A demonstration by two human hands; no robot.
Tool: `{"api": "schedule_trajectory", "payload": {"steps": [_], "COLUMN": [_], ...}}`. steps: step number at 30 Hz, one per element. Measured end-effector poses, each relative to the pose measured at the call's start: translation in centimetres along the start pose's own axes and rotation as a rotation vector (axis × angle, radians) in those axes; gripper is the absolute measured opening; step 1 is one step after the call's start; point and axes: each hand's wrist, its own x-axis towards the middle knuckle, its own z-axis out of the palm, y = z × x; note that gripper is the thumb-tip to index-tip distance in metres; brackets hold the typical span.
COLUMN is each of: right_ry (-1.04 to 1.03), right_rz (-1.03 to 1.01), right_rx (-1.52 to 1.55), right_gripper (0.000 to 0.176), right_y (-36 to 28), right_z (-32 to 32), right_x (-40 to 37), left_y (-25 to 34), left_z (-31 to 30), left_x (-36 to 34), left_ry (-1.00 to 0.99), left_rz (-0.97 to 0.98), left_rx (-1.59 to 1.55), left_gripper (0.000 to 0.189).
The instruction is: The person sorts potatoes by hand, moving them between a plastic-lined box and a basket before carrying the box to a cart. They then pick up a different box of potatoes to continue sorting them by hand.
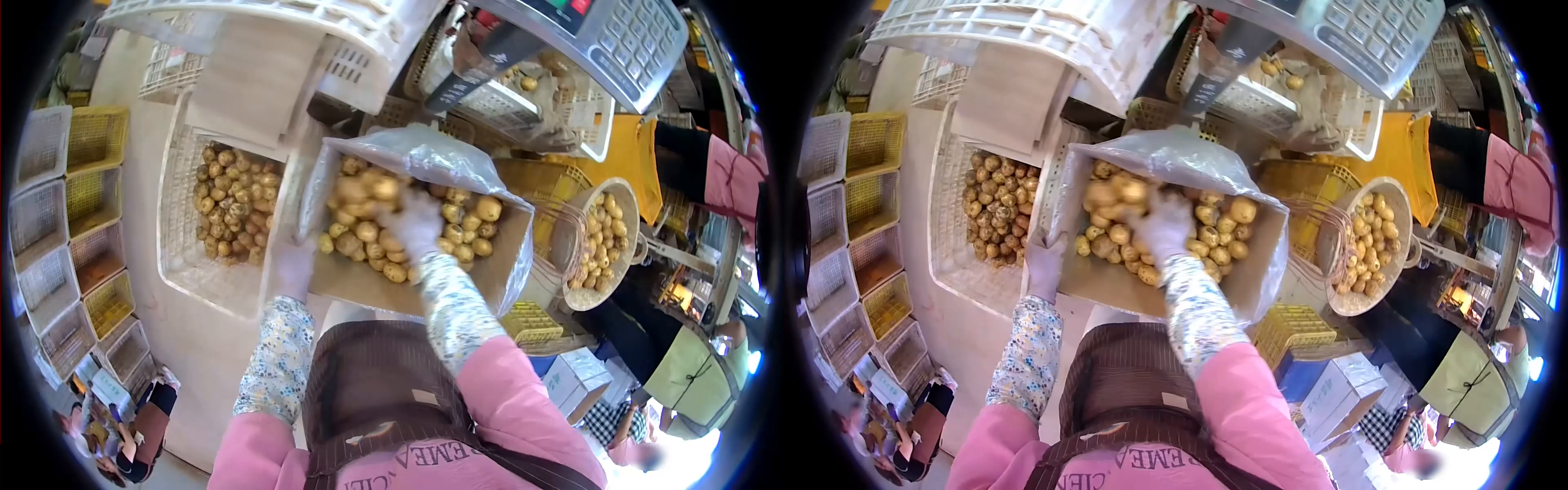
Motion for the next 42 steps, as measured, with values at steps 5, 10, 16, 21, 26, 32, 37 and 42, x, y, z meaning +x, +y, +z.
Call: {"api": "schedule_trajectory", "payload": {"steps": [5,10,16,21,26,32,37,42], "right_ry": [0.123,-0.011,-0.003,0.318,0.185,-0.290,-0.162,0.005], "right_rz": [-0.316,-0.231,-0.160,-0.103,-0.079,-0.167,-0.410,-0.160], "right_rx": [-0.280,-0.280,-0.286,-0.448,-0.619,0.043,0.257,0.791], "right_gripper": [0.061,0.051,0.041,0.027,0.021,0.042,0.037,0.028], "right_y": [-0.2,6.2,10.4,7.4,8.9,7.8,6.5,6.3], "right_z": [4.0,3.7,0.9,-1.4,0.3,-4.6,-1.8,0.3], "right_x": [-3.3,-6.2,-4.1,3.1,5.0,-1.8,-9.9,-13.7], "left_y": [-0.2,0.2,2.6,1.9,2.4,3.9,4.9,5.7], "left_z": [-2.2,-3.2,-3.2,-3.2,-3.1,2.1,6.8,4.7], "left_x": [1.9,1.7,-2.3,-4.8,-9.7,-13.5,-12.2,-13.1], "left_ry": [0.092,0.051,0.134,0.345,0.346,-0.164,-0.469,-0.654], "left_rz": [0.144,0.149,0.146,0.333,0.428,0.352,0.139,-0.327], "left_rx": [-0.034,0.013,-0.128,-0.129,-0.168,-0.495,-0.694,-0.713], "left_gripper": [0.024,0.023,0.034,0.034,0.026,0.029,0.032,0.025]}}
